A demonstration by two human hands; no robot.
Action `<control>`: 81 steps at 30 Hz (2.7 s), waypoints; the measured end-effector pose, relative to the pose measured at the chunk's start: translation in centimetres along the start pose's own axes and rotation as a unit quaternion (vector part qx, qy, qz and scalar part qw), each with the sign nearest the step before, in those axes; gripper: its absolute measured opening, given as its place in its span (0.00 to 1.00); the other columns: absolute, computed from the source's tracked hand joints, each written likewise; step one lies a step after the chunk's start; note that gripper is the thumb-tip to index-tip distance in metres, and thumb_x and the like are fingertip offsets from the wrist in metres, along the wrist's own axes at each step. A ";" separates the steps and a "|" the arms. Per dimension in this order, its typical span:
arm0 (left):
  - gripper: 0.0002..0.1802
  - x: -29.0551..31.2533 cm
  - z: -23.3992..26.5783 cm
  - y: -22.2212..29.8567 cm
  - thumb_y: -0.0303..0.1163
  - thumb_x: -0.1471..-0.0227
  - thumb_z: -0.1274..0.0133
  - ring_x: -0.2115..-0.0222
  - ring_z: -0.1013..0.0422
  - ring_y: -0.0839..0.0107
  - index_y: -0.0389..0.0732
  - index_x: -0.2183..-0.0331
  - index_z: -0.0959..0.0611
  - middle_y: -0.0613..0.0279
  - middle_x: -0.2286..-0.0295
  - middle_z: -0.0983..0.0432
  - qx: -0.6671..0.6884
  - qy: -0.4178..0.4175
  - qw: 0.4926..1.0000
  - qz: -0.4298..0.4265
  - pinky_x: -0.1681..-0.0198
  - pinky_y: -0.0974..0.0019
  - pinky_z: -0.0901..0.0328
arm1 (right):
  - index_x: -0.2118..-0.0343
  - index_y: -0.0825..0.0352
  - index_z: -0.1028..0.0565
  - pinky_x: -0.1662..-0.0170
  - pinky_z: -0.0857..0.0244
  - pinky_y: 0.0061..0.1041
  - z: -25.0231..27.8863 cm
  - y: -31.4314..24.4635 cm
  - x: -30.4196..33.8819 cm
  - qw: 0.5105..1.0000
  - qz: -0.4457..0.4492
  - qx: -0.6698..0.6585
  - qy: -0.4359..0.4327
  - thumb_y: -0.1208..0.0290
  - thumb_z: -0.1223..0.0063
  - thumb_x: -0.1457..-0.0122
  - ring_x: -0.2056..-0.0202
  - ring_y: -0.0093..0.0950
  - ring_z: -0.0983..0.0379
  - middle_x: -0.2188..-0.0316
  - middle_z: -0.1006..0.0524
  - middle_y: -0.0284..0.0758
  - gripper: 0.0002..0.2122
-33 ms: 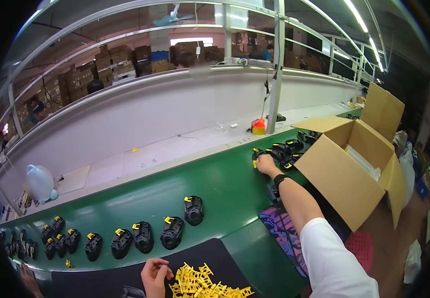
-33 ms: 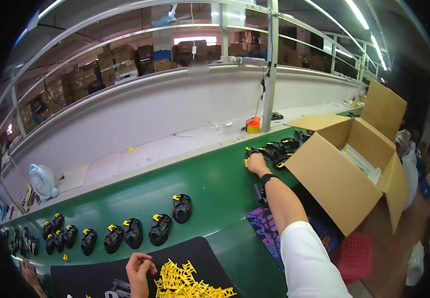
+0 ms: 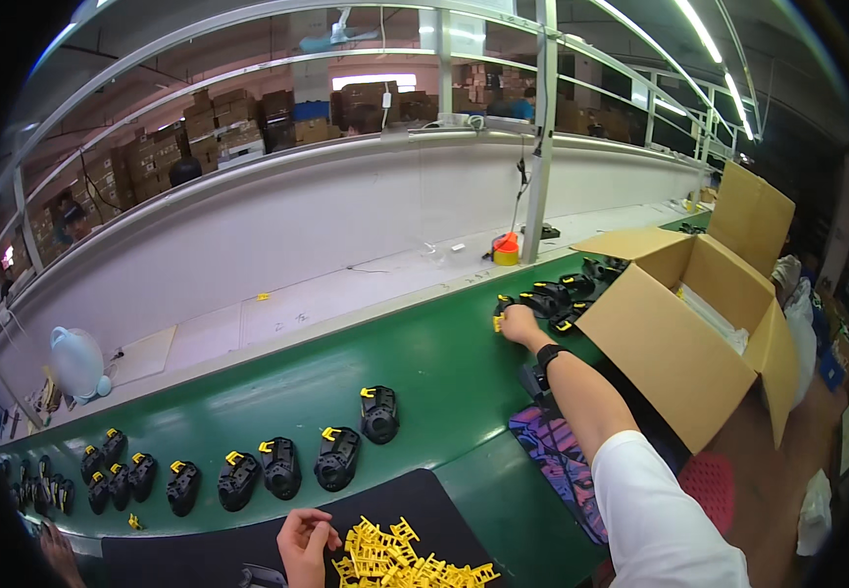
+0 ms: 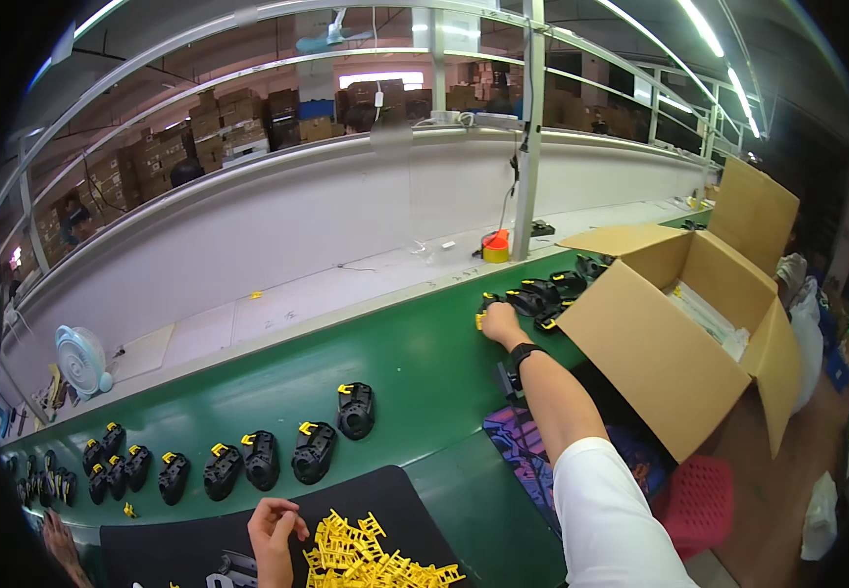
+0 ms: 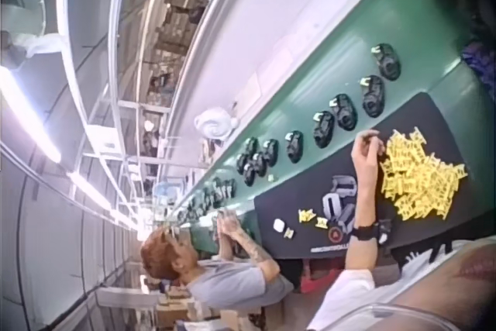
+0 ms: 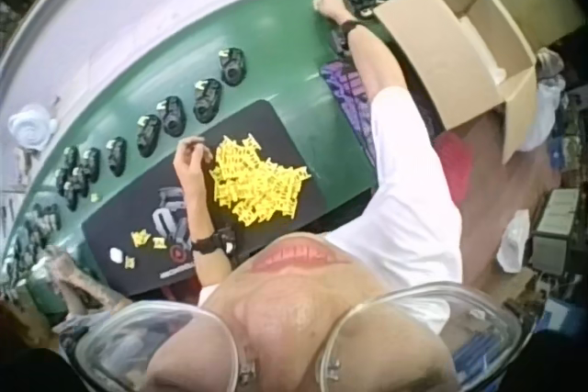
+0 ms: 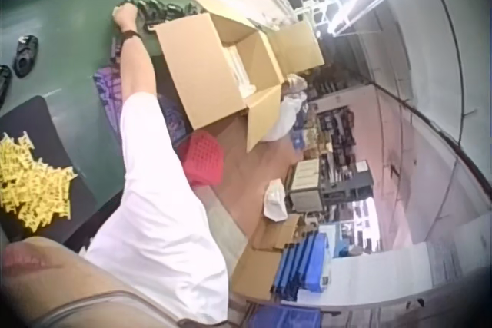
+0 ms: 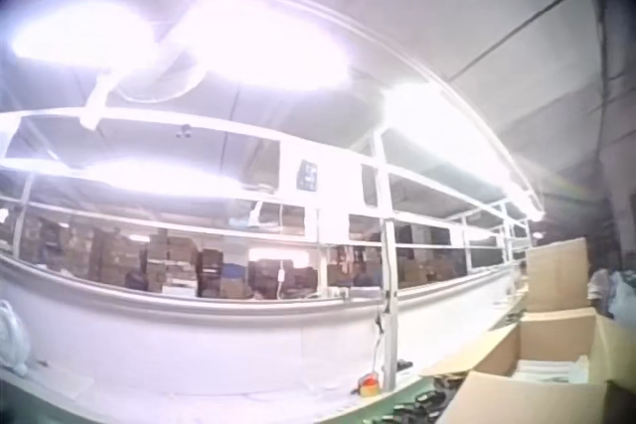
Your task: Assembling plastic components and internal structures into game controller shells on a production line.
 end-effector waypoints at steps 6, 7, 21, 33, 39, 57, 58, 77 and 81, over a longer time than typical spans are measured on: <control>0.03 -0.8 -0.3 -0.6 0.22 0.41 0.51 0.82 0.37 0.78 0.35 0.63 0.26 0.64 0.80 0.31 0.096 0.054 0.993 0.037 0.78 0.74 0.44 | 0.62 0.69 0.22 0.66 0.28 0.23 3.4 -12.4 11.0 0.819 -0.039 -0.530 -0.218 0.69 0.48 0.35 0.71 0.20 0.27 0.72 0.24 0.29 0.08; 0.04 -1.0 -0.2 -0.7 0.22 0.40 0.51 0.81 0.38 0.78 0.35 0.62 0.26 0.64 0.78 0.31 0.127 0.052 0.990 0.042 0.78 0.74 0.44 | 0.61 0.68 0.23 0.63 0.28 0.23 4.9 -15.2 14.5 0.754 0.005 -0.593 -0.284 0.69 0.48 0.34 0.69 0.20 0.27 0.70 0.24 0.29 0.08; 0.18 -1.9 1.0 0.3 0.32 0.42 0.44 0.54 0.25 0.54 0.41 0.51 0.27 0.52 0.54 0.23 0.331 0.115 0.936 0.010 0.53 0.51 0.28 | 0.62 0.71 0.22 0.67 0.27 0.22 9.3 -29.4 31.1 0.751 0.216 -0.533 -0.325 0.71 0.45 0.37 0.70 0.21 0.21 0.71 0.19 0.33 0.08; 0.32 -0.2 -0.7 0.6 0.31 0.41 0.42 0.45 0.32 0.62 0.43 0.40 0.39 0.57 0.47 0.32 0.263 -0.076 0.959 -0.072 0.43 0.48 0.32 | 0.66 0.70 0.20 0.67 0.29 0.26 10.8 -31.6 31.7 0.842 0.310 -0.417 -0.144 0.77 0.38 0.46 0.71 0.29 0.20 0.70 0.18 0.38 0.06; 0.42 -0.3 -0.9 0.6 0.24 0.45 0.40 0.46 0.34 0.67 0.41 0.37 0.46 0.53 0.47 0.35 0.267 -0.058 0.960 -0.066 0.42 0.62 0.35 | 0.67 0.69 0.20 0.71 0.29 0.25 9.9 -31.7 31.9 0.834 0.343 -0.431 -0.037 0.80 0.36 0.48 0.74 0.29 0.22 0.72 0.21 0.36 0.05; 0.29 -0.3 -0.9 0.0 0.34 0.41 0.42 0.48 0.30 0.64 0.43 0.44 0.37 0.58 0.50 0.30 0.235 -0.043 0.968 -0.074 0.45 0.51 0.30 | 0.67 0.67 0.18 0.68 0.29 0.26 9.4 -31.7 32.6 0.831 0.372 -0.413 0.008 0.80 0.37 0.48 0.72 0.29 0.23 0.71 0.21 0.35 0.05; 0.27 -0.2 -0.8 0.2 0.33 0.40 0.43 0.48 0.30 0.64 0.42 0.45 0.37 0.58 0.50 0.30 0.253 -0.045 0.964 -0.064 0.45 0.51 0.30 | 0.67 0.67 0.18 0.67 0.29 0.26 9.4 -31.7 32.5 0.834 0.374 -0.405 -0.004 0.79 0.38 0.47 0.71 0.29 0.23 0.70 0.21 0.35 0.05; 0.33 -0.2 -0.8 0.6 0.54 0.32 0.69 0.54 0.28 0.72 0.52 0.32 0.47 0.58 0.47 0.29 0.343 -0.097 0.933 0.039 0.62 0.71 0.31 | 0.63 0.66 0.26 0.65 0.39 0.15 5.9 -31.1 31.5 0.692 0.240 -0.550 -0.402 0.74 0.40 0.39 0.68 0.12 0.39 0.69 0.32 0.22 0.06; 0.34 0.5 0.2 1.1 0.52 0.33 0.66 0.50 0.29 0.66 0.41 0.35 0.40 0.56 0.45 0.31 0.378 -0.047 0.923 0.049 0.48 0.62 0.32 | 0.69 0.65 0.21 0.59 0.32 0.25 8.9 -32.2 32.2 0.773 0.416 -0.455 -0.146 0.72 0.34 0.48 0.64 0.27 0.29 0.64 0.27 0.32 0.06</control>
Point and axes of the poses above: each hand's wrist, its own x-axis away from the middle knuckle, its own z-axis out of the back of the hand, y = z × x, the point moved 2 cm from there along -x, towards the middle knuckle
